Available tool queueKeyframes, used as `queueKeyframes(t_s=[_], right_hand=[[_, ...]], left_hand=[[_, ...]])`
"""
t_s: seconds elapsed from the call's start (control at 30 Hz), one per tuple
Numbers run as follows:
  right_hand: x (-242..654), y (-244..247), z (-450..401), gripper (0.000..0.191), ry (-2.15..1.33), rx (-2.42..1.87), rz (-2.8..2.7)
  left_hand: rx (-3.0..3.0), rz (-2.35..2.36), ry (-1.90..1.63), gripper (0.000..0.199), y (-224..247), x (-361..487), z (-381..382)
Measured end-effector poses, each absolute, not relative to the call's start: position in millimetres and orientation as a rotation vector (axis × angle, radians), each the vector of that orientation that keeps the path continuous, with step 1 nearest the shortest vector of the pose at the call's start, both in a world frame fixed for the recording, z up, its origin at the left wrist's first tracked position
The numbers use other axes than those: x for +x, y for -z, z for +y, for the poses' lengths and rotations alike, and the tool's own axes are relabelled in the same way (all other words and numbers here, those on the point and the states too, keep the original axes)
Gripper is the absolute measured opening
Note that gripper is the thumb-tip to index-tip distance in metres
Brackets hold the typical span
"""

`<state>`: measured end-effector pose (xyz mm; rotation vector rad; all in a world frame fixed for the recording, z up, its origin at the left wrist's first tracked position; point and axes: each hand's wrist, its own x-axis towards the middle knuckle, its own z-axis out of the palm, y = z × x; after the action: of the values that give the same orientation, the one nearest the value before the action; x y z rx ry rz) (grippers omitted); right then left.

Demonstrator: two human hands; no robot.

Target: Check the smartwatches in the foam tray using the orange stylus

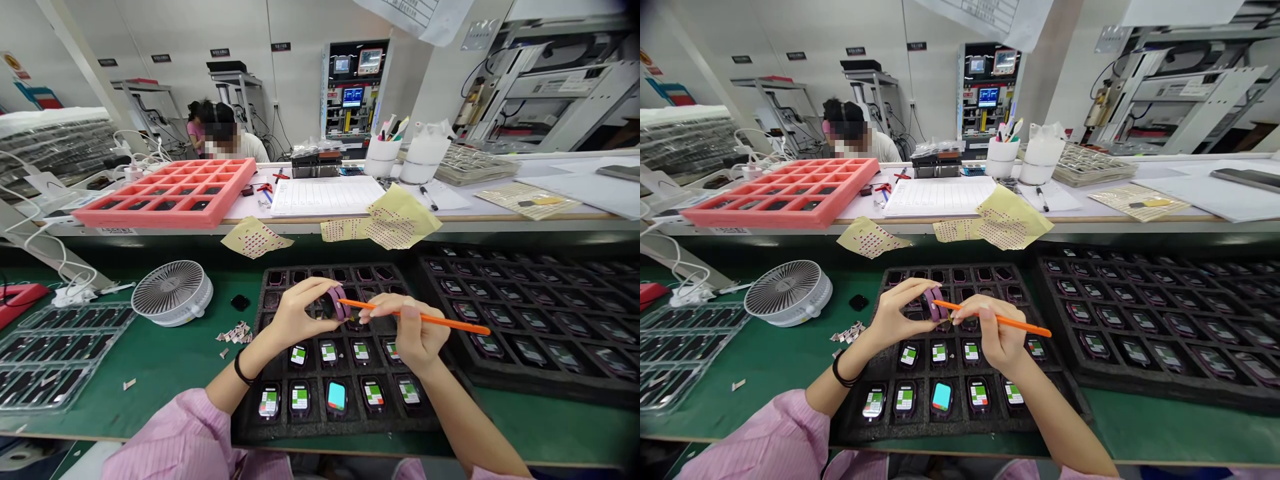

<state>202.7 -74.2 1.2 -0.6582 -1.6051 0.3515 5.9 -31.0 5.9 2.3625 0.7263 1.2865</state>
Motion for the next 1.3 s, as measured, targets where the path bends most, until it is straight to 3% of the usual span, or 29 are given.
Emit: queueKeyframes(t_s=[0.13, 0.27, 0.47, 1.1, 1.3], right_hand=[[202.7, -3.2, -72.5, 0.036, -0.358, -0.563, -1.603], [203.1, -6.2, -71.3, 0.030, -0.283, -0.658, -1.565], [195.4, -13.5, -58.1, 0.022, -0.096, -0.780, -1.822], [187.9, -1.8, -52.2, 0.021, 0.018, -0.688, -1.776], [178.3, 6.2, -54.5, 0.032, 0.229, -0.661, -1.816]], left_hand=[[2.140, 0.795, -1.232, 0.041, -9.7, 10.6, -30.3], [1.415, 0.849, -1.059, 0.043, -4.0, 18.3, -19.6], [0.547, 0.727, -0.800, 0.022, 10.6, 25.6, -9.8], [0.589, 0.663, -0.780, 0.029, 7.4, 27.6, -27.6], [0.562, 0.581, -0.804, 0.036, 8.7, 31.3, -37.8]])
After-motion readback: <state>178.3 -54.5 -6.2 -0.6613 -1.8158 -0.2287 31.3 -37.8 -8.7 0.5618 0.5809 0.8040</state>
